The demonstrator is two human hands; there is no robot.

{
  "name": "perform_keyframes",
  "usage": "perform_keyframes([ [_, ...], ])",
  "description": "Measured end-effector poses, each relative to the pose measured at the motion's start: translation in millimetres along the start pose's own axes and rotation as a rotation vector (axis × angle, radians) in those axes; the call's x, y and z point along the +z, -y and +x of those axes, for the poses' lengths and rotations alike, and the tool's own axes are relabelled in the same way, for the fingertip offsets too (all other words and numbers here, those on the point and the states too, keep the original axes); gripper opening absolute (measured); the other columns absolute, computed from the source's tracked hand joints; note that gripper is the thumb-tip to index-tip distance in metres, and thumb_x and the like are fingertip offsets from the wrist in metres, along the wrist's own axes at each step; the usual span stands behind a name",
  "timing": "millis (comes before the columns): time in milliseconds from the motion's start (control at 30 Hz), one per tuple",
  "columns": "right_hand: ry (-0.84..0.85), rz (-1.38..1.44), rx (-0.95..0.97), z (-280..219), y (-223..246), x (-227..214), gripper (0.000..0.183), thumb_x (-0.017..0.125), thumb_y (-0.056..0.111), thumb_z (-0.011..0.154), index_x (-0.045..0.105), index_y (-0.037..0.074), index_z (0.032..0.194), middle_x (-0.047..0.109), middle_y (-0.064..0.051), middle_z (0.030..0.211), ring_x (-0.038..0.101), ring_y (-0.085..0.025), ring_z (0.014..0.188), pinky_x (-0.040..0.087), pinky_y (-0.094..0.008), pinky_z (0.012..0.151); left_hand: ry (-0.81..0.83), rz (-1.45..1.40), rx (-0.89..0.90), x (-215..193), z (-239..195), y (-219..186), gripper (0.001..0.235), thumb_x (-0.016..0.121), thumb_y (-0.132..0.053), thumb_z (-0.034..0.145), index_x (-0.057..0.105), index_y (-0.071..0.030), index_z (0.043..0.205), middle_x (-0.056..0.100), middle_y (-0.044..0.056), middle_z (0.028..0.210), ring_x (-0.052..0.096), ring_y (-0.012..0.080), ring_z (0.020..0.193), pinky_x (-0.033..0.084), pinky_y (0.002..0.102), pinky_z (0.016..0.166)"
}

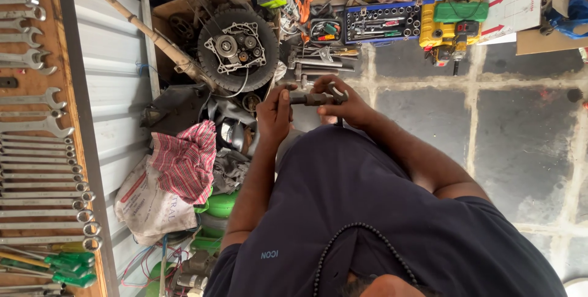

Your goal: The person works at a cluttered workbench in a motorcycle repair shop, holding a small metal component and applying liquid from a plastic bottle onto it. They then fit and turn the component by hand, reach up to a shelf to retrieve an item, and continue handling and fitting the part.

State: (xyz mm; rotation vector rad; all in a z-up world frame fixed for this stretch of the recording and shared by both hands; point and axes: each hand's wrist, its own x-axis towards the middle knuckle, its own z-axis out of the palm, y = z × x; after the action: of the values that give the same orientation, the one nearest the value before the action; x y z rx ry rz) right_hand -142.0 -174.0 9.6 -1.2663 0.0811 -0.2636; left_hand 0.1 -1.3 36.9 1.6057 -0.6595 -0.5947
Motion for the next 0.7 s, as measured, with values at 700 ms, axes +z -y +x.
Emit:
perform_keyframes([
  [700, 0.02, 0.172, 0.021, -7, -13, 3, 0.049, 0.08, 0.021, 0.104, 0.045, 0.003, 0.132, 0.059, -0.013, 0.128, 0.057, -0.014, 0.111, 0.051, -0.033, 0.092, -0.003, 0.105, 0.064, 0, -3, -11, 0.03, 0.051, -0.023, 0.112, 0.071, -0.004, 0.123, 0.055, 0.001, 0.054, 0.054, 0.0061, 0.047, 0.042, 0.027, 0.048],
])
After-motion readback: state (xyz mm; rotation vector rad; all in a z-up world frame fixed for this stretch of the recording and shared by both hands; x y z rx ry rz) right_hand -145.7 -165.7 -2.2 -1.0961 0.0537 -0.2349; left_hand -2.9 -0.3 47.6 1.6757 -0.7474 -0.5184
